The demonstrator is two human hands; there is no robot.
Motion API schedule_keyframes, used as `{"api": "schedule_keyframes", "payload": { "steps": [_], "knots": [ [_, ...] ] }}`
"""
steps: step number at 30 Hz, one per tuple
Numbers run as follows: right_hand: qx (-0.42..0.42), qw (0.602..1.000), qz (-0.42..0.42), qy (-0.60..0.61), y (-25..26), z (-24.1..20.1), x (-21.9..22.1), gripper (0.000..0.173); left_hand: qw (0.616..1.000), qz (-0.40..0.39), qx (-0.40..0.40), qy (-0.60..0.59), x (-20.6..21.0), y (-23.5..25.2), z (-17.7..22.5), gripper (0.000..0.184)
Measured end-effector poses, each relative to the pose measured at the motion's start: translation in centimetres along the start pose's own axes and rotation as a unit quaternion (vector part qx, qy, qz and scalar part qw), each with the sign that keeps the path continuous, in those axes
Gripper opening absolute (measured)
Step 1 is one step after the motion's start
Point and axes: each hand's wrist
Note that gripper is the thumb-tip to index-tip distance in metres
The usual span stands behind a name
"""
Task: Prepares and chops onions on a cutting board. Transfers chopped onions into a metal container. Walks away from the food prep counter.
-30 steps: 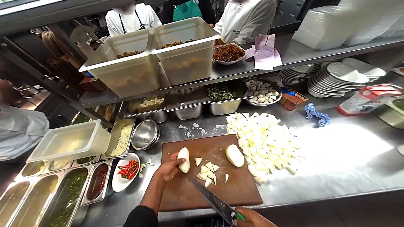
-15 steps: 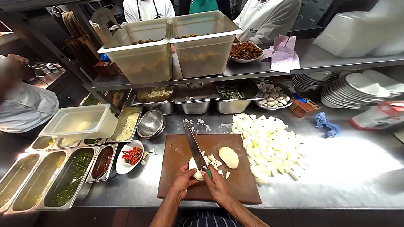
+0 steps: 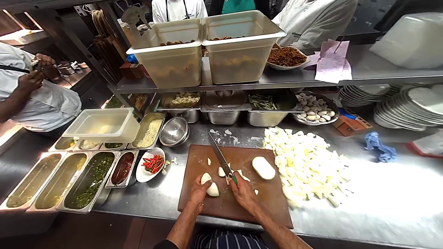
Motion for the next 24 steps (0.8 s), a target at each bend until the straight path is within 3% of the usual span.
{"api": "schedule_keyframes", "payload": {
  "steps": [3, 6, 9, 11, 14, 20, 24],
  "knots": [
    [-0.006, 1.0, -0.028, -0.002, -1.9, -0.1, -1.0, 0.041, 0.993, 0.026, 0.057, 0.103, -0.7, 0.2, -0.2, 0.043],
    [0.01, 0.994, -0.103, -0.046, -4.9, 0.0, -1.6, 0.04, 0.96, -0.008, 0.09, 0.266, -2.2, 0.0, -0.1, 0.062],
    [0.019, 0.986, -0.122, -0.109, -6.8, 0.6, -1.1, 0.036, 0.888, -0.089, 0.155, 0.424, -3.1, -0.4, -0.4, 0.044],
    [0.002, 0.981, -0.114, -0.154, -7.4, 0.5, -0.8, 0.037, 0.846, -0.103, 0.167, 0.496, -2.7, -1.0, -0.9, 0.045],
    [-0.008, 0.971, -0.13, -0.2, -7.6, -0.8, -1.0, 0.037, 0.828, -0.093, 0.15, 0.532, -0.8, -1.8, -1.1, 0.049],
    [0.062, 0.942, -0.201, -0.26, -7.9, -4.8, -3.1, 0.034, 0.81, -0.082, 0.102, 0.571, 2.8, -2.6, -0.1, 0.048],
    [0.034, 0.962, -0.162, -0.218, -5.6, -1.9, 0.2, 0.036, 0.82, -0.097, 0.115, 0.552, 1.7, -2.2, -1.0, 0.048]
  ]
}}
Point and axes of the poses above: each hand's wrist, its own y-axis towards the middle knuckle, its own x-axis out of the palm, z = x × y, and after that the axes turned 2 degrees about -y, right-handed
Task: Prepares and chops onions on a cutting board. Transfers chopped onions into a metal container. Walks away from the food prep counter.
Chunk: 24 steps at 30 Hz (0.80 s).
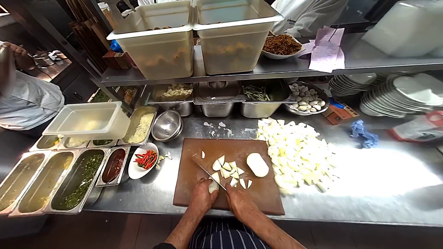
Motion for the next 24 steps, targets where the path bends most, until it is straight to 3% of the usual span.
{"api": "schedule_keyframes", "payload": {
  "steps": [6, 10, 12, 17, 21, 24],
  "knots": [
    [-0.045, 0.998, 0.049, 0.022, -0.2, 1.0, 0.3, 0.036, 0.998, 0.021, 0.055, -0.029, -1.8, 0.2, -3.0, 0.031],
    [-0.02, 0.999, -0.038, -0.03, -3.0, -1.8, -3.5, 0.034, 0.997, 0.007, 0.079, -0.006, -2.4, 0.8, -3.2, 0.027],
    [-0.013, 0.998, -0.049, -0.029, -2.1, -1.8, -3.1, 0.035, 0.997, 0.014, 0.077, -0.011, -2.0, 1.1, -3.6, 0.029],
    [-0.046, 0.999, 0.014, 0.017, 1.3, 0.5, 1.1, 0.038, 0.998, 0.04, 0.056, -0.006, -1.0, -0.8, -4.2, 0.041],
    [-0.059, 0.997, 0.042, 0.027, -0.4, 0.3, -0.4, 0.036, 0.999, 0.013, -0.011, 0.038, -1.0, -2.1, -2.2, 0.052],
    [-0.029, 0.999, -0.024, -0.014, -2.4, -1.4, -3.3, 0.035, 0.997, 0.001, -0.039, 0.063, -0.7, -1.3, -0.2, 0.058]
  ]
}}
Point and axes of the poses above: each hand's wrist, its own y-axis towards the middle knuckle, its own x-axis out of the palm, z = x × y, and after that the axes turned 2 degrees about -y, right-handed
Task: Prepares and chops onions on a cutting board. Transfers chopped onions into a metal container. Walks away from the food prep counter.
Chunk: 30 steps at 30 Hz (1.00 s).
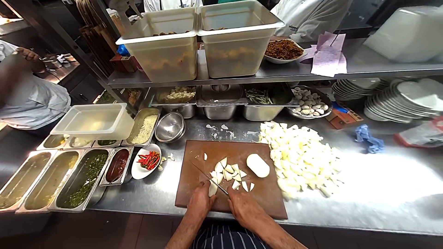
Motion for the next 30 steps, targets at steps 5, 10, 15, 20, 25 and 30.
{"api": "schedule_keyframes", "payload": {
  "steps": [5, 10, 15, 20, 25, 30],
  "knots": [
    [0.012, 1.0, 0.009, 0.008, 2.7, 0.3, 2.9, 0.036, 0.999, 0.04, -0.02, 0.003, 1.2, 0.3, -0.2, 0.058],
    [-0.033, 0.995, 0.053, 0.077, 4.1, 2.3, 4.6, 0.041, 0.989, 0.123, 0.036, -0.079, 2.5, -0.6, -2.7, 0.034],
    [-0.039, 0.999, 0.003, 0.002, 0.7, 0.0, 0.6, 0.037, 0.98, 0.134, 0.122, -0.084, 2.5, 0.0, -4.5, 0.026],
    [0.003, 0.996, -0.075, -0.054, -0.2, -1.8, -1.9, 0.037, 0.969, 0.174, 0.159, -0.079, 2.9, 0.6, -4.6, 0.023],
    [-0.049, 0.998, 0.026, 0.014, 4.5, 1.2, 4.1, 0.038, 0.979, 0.143, 0.109, -0.096, 2.7, 0.1, -4.1, 0.024],
    [-0.047, 0.998, 0.028, 0.004, 1.9, -0.1, 1.7, 0.037, 0.986, 0.121, 0.037, -0.108, 2.6, -0.3, -3.0, 0.029]
  ]
}}
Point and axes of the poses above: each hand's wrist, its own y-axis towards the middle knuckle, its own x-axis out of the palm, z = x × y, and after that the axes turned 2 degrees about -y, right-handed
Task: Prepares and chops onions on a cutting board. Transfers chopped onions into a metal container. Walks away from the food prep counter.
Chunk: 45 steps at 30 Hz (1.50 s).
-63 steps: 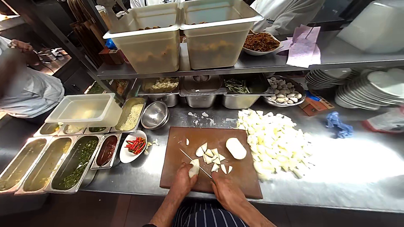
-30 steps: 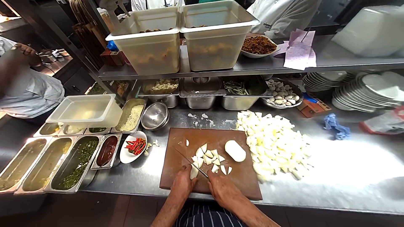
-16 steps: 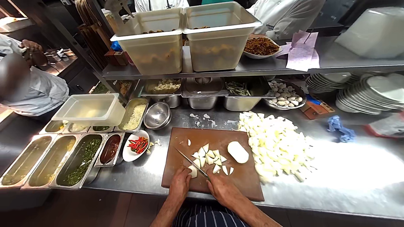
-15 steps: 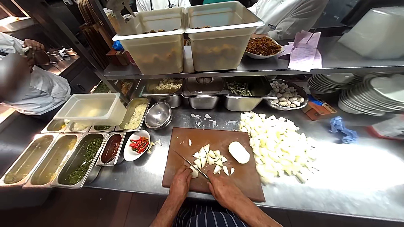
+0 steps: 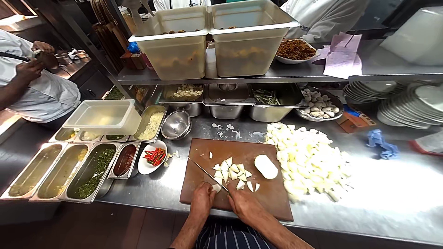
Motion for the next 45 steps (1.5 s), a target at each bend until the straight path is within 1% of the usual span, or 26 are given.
{"api": "schedule_keyframes", "payload": {
  "steps": [2, 3, 4, 7, 10, 12, 14, 15, 16, 18, 19, 21, 23, 25, 28, 31, 33, 35, 36, 38, 40, 42, 45],
  "knots": [
    [0.031, 0.998, -0.057, -0.019, -1.1, -1.5, -1.8, 0.036, 1.0, -0.002, -0.011, 0.009, 0.3, 0.0, 0.5, 0.029],
    [0.04, 0.996, -0.073, -0.023, -1.0, -1.7, -1.7, 0.035, 1.0, -0.001, -0.014, 0.013, 0.3, 0.0, 0.7, 0.029],
    [0.04, 0.997, -0.068, -0.022, -0.4, -1.5, -0.7, 0.035, 1.0, 0.001, -0.015, 0.016, 0.4, 0.0, 0.7, 0.029],
    [0.004, 1.0, 0.014, 0.015, 2.1, 0.4, 3.8, 0.037, 1.0, 0.012, -0.013, 0.01, 0.8, -0.1, 0.6, 0.028],
    [-0.017, 0.994, 0.059, 0.094, 2.4, 1.9, 4.9, 0.041, 0.999, 0.007, -0.023, -0.032, 0.9, 0.1, 1.0, 0.027],
    [0.003, 0.977, 0.123, 0.172, 1.1, 3.1, 4.5, 0.042, 0.997, 0.001, -0.016, -0.077, 0.7, 1.5, 1.9, 0.031],
    [0.046, 0.953, 0.193, 0.23, -1.0, 5.0, 3.8, 0.041, 0.996, 0.033, 0.023, -0.084, 0.3, 3.2, 3.0, 0.036],
    [0.069, 0.939, 0.22, 0.254, -2.0, 6.2, 3.4, 0.041, 0.995, 0.055, 0.043, -0.066, 0.0, 4.4, 3.7, 0.039],
    [0.089, 0.923, 0.251, 0.279, -2.9, 7.6, 3.1, 0.04, 0.995, 0.067, 0.059, -0.046, -0.1, 5.8, 4.0, 0.049],
    [0.129, 0.883, 0.3, 0.337, -4.5, 10.5, 3.2, 0.039, 0.993, 0.066, 0.1, 0.004, 0.7, 8.6, 3.5, 0.076],
    [0.153, 0.865, 0.31, 0.363, -5.6, 11.7, 3.2, 0.038, 0.99, 0.059, 0.126, 0.029, 1.5, 9.6, 2.8, 0.082],
    [0.204, 0.841, 0.318, 0.388, -7.6, 13.5, 2.9, 0.035, 0.982, 0.028, 0.179, 0.056, 2.8, 10.4, 1.9, 0.086],
    [0.24, 0.829, 0.318, 0.393, -9.4, 15.1, 3.4, 0.033, 0.97, 0.032, 0.24, 0.029, 4.4, 10.1, 2.2, 0.086],
    [0.264, 0.837, 0.307, 0.367, -10.6, 16.1, 4.8, 0.034, 0.961, 0.038, 0.274, 0.002, 6.0, 9.6, 3.4, 0.09],
    [0.297, 0.874, 0.266, 0.277, -11.4, 16.0, 5.6, 0.035, 0.952, 0.041, 0.303, -0.01, 7.8, 9.7, 5.8, 0.093],
    [0.314, 0.899, 0.214, 0.217, -11.8, 15.0, 5.8, 0.035, 0.947, 0.051, 0.317, 0.013, 7.1, 9.4, 6.3, 0.102],
    [0.297, 0.898, 0.201, 0.254, -11.4, 14.2, 5.8, 0.038, 0.944, 0.014, 0.326, 0.052, 6.0, 9.3, 5.6, 0.116],
    [0.268, 0.877, 0.211, 0.339, -10.3, 13.0, 6.1, 0.044, 0.929, -0.028, 0.354, 0.102, 5.8, 9.3, 4.8, 0.124],
    [0.257, 0.862, 0.22, 0.378, -9.4, 12.4, 6.0, 0.048, 0.923, -0.031, 0.366, 0.119, 6.1, 9.6, 4.8, 0.125],
    [0.248, 0.844, 0.23, 0.417, -7.2, 11.9, 5.1, 0.051, 0.921, -0.023, 0.366, 0.13, 7.0, 10.1, 5.4, 0.125],
    [0.249, 0.848, 0.23, 0.407, -5.0, 11.6, 3.3, 0.054, 0.931, -0.01, 0.344, 0.127, 7.9, 10.2, 6.7, 0.126],
    [0.243, 0.869, 0.206, 0.379, -3.2, 12.3, 0.7, 0.054, 0.939, 0.03, 0.319, 0.123, 9.3, 10.3, 8.5, 0.129],
    [0.209, 0.913, 0.145, 0.318, -1.5, 15.1, -3.4, 0.047, 0.951, 0.066, 0.278, 0.12, 11.6, 10.0, 11.3, 0.124]
  ]
}}
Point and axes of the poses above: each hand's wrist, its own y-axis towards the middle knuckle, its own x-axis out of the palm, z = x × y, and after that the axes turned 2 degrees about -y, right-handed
